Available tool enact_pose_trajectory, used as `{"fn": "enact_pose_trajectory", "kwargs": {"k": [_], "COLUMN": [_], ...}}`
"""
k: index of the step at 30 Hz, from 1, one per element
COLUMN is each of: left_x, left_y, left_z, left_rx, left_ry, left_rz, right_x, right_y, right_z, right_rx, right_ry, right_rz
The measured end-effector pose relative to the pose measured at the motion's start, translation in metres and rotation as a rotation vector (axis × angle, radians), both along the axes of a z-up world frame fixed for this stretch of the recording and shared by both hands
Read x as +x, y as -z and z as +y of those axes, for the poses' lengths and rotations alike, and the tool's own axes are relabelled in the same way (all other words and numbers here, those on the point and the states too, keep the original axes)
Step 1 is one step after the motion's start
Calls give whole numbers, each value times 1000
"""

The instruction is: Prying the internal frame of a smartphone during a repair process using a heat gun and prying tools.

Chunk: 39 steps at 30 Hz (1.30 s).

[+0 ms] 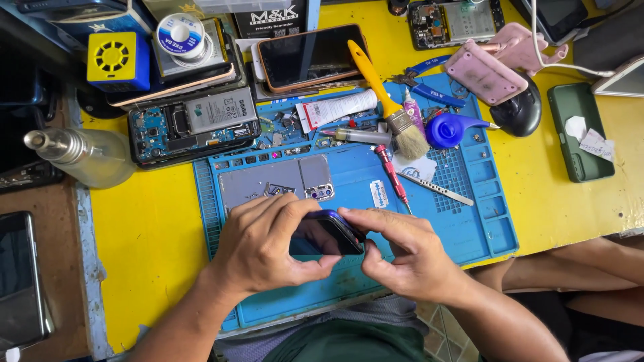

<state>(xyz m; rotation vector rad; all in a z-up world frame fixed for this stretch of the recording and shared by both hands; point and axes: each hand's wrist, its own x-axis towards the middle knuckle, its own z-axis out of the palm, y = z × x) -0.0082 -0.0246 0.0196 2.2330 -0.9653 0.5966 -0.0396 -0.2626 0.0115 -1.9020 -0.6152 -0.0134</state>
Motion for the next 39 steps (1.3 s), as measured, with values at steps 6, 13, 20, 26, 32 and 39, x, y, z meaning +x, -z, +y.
{"fn": "enact_pose_trajectory", "kwargs": {"k": [6, 13, 20, 26, 32, 39], "left_x": [-1, -11, -6, -24, -43, -52], "left_y": [1, 8, 15, 31, 46, 46], "left_z": [0, -5, 38, 53, 51, 50], "left_rx": [33, 291, 137, -335, -651, -575], "left_ry": [82, 131, 41, 45, 39, -68], "left_rz": [46, 24, 598, 891, 1065, 973], "right_x": [1, 3, -6, -15, -17, -12], "right_y": [-16, -18, 22, 50, 59, 43], "right_z": [-14, -23, -44, -37, -25, -24], "right_rx": [-67, -116, -98, 1, 53, 71], "right_ry": [-128, -126, -64, -84, -89, -216], "right_rz": [128, 18, 52, 106, 111, 177]}}
